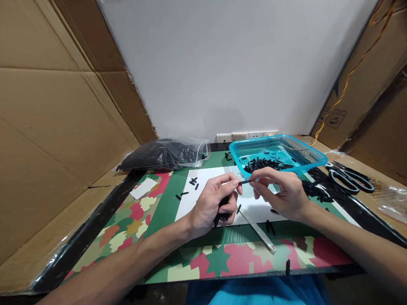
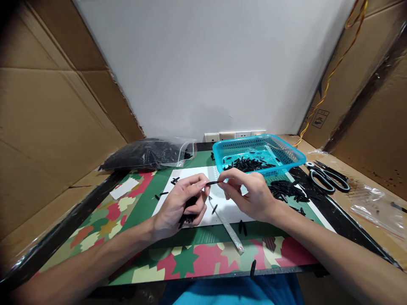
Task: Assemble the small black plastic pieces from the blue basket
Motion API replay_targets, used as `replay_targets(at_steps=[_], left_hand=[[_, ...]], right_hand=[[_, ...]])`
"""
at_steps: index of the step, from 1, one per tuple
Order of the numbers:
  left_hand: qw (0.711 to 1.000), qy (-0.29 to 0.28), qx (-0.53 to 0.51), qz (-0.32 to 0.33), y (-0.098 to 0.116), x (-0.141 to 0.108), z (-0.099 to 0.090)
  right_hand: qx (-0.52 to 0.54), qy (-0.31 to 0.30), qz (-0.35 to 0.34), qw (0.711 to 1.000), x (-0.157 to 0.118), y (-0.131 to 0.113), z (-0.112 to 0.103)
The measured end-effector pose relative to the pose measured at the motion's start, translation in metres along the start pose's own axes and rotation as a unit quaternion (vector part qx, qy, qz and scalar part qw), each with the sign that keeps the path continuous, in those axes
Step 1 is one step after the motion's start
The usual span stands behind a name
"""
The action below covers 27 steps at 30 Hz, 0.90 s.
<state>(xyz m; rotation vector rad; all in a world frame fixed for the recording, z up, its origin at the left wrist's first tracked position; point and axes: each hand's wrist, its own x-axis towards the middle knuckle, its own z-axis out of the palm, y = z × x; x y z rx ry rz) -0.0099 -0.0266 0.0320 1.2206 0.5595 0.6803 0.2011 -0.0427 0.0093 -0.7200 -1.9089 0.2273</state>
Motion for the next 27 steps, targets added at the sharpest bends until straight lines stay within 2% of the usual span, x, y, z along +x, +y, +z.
replay_targets(at_steps=[14, 21, 27], left_hand=[[1.0, -0.004, 0.011, 0.009, -0.0039, 0.0019, -0.0025], [1.0, 0.008, -0.01, 0.015, -0.0038, 0.0035, -0.0016], [1.0, 0.002, 0.008, 0.015, -0.0043, 0.0037, -0.003]], right_hand=[[-0.025, 0.004, -0.016, 1.0, 0.0004, 0.0015, 0.0013], [-0.041, -0.027, -0.009, 0.999, 0.0015, 0.0011, 0.0017], [-0.049, -0.022, -0.012, 0.998, 0.0018, 0.0015, 0.0016]])
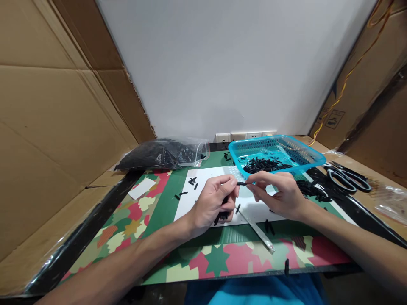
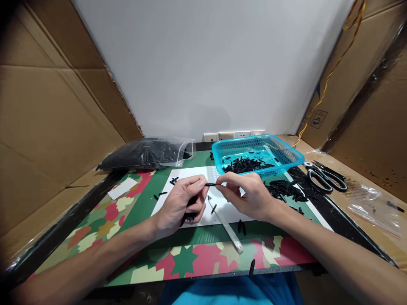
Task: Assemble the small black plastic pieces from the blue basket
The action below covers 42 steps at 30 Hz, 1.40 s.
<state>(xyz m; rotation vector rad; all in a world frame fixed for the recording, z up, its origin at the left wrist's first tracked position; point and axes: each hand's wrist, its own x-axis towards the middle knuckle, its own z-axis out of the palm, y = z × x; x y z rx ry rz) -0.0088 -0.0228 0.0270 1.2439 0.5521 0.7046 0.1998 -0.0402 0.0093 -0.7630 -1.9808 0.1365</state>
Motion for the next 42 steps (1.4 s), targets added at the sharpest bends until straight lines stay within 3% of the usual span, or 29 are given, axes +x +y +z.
replay_targets(at_steps=[20, 28, 32, 35, 37, 38, 40, 42], left_hand=[[1.0, 0.002, 0.012, 0.005, -0.001, 0.0, -0.002], [0.999, 0.012, 0.023, -0.043, 0.001, 0.001, 0.001], [0.998, 0.009, 0.017, -0.058, 0.001, 0.001, 0.002], [0.997, 0.01, 0.009, -0.07, 0.002, 0.001, 0.002], [0.997, 0.018, 0.016, -0.072, 0.001, 0.002, 0.002], [0.997, 0.026, 0.024, -0.073, 0.001, 0.002, 0.002], [0.995, 0.05, 0.04, -0.074, -0.001, 0.004, 0.002], [0.994, 0.073, 0.049, -0.069, -0.003, 0.006, 0.001]], right_hand=[[-0.034, 0.008, -0.052, 0.998, -0.003, 0.005, 0.001], [-0.078, 0.027, -0.055, 0.995, -0.003, 0.008, -0.003], [-0.218, 0.091, -0.085, 0.968, 0.001, 0.021, -0.014], [-0.388, 0.137, -0.015, 0.911, 0.004, 0.03, -0.025], [-0.456, 0.134, 0.016, 0.879, 0.005, 0.031, -0.028], [-0.458, 0.126, 0.015, 0.88, 0.004, 0.03, -0.027], [-0.401, 0.107, -0.016, 0.91, 0.002, 0.023, -0.021], [-0.316, 0.057, -0.093, 0.942, -0.001, 0.012, -0.011]])
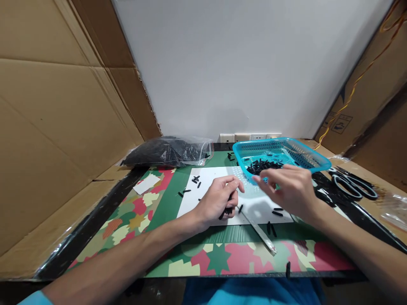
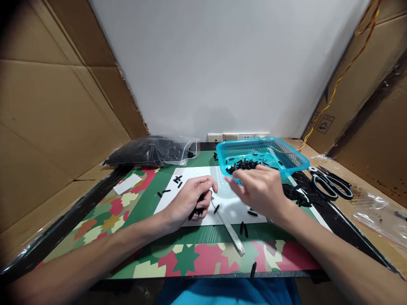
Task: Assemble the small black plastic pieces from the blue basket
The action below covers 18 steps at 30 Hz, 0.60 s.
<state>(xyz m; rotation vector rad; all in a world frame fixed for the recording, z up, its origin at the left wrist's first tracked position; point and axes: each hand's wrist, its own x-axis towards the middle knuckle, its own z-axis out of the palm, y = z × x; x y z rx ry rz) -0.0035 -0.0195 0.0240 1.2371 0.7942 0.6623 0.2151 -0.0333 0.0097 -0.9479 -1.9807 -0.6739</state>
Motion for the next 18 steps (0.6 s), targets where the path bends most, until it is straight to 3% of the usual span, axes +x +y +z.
replay_targets(at_steps=[4, 9, 15, 18], left_hand=[[1.0, 0.024, -0.004, 0.006, -0.008, 0.004, 0.0], [1.0, -0.008, 0.012, 0.013, -0.022, 0.008, 0.008], [0.999, -0.02, 0.033, 0.036, -0.019, 0.003, 0.008], [0.999, -0.038, 0.018, -0.008, -0.012, -0.001, 0.003]], right_hand=[[0.059, -0.01, -0.163, 0.985, -0.003, -0.034, 0.002], [-0.015, -0.007, -0.322, 0.947, -0.005, -0.059, 0.0], [0.018, -0.012, -0.318, 0.948, -0.004, -0.056, 0.0], [0.059, 0.0, -0.313, 0.948, -0.002, -0.047, -0.001]])
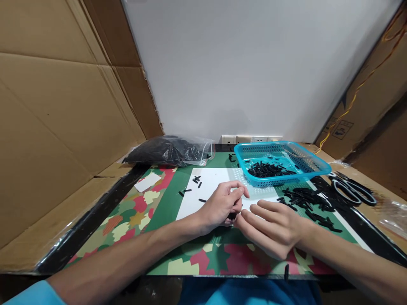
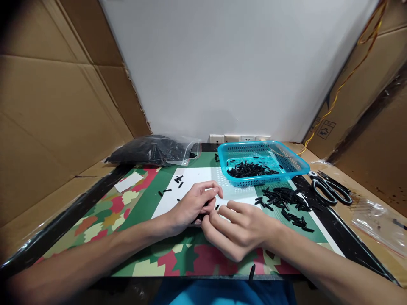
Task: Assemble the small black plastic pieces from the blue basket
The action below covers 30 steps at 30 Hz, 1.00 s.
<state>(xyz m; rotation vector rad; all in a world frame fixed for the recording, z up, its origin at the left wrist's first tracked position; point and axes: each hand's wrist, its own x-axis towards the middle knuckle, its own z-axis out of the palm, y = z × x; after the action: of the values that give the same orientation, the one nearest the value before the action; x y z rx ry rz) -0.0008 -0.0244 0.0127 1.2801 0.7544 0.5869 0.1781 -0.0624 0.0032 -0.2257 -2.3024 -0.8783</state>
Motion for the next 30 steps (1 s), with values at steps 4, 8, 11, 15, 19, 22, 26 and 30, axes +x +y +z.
replay_targets(at_steps=[4, 8, 11, 15, 19, 22, 26, 30], left_hand=[[1.0, -0.011, -0.024, -0.009, 0.003, 0.0, -0.002], [0.999, 0.0, -0.041, -0.013, 0.001, 0.003, -0.006], [0.999, -0.016, -0.046, 0.007, 0.0, 0.004, -0.009], [0.998, -0.047, -0.032, 0.038, 0.0, 0.002, -0.011], [0.996, -0.053, -0.031, 0.064, -0.001, 0.002, -0.012], [0.996, -0.048, -0.027, 0.066, -0.001, 0.003, -0.012], [0.996, -0.048, -0.024, 0.068, 0.001, 0.002, -0.012], [0.995, -0.043, -0.02, 0.084, 0.004, 0.001, -0.012]], right_hand=[[0.054, 0.028, 0.018, 0.998, -0.006, 0.011, -0.002], [0.11, 0.062, 0.121, 0.985, -0.02, 0.022, 0.005], [0.144, 0.089, 0.246, 0.954, -0.029, 0.027, 0.01], [0.151, 0.076, 0.315, 0.934, -0.031, 0.029, 0.011], [0.152, 0.079, 0.313, 0.934, -0.028, 0.027, 0.01], [0.167, 0.084, 0.316, 0.93, -0.027, 0.025, 0.01], [0.181, 0.095, 0.316, 0.927, -0.027, 0.026, 0.011], [0.164, 0.107, 0.319, 0.927, -0.028, 0.027, 0.01]])
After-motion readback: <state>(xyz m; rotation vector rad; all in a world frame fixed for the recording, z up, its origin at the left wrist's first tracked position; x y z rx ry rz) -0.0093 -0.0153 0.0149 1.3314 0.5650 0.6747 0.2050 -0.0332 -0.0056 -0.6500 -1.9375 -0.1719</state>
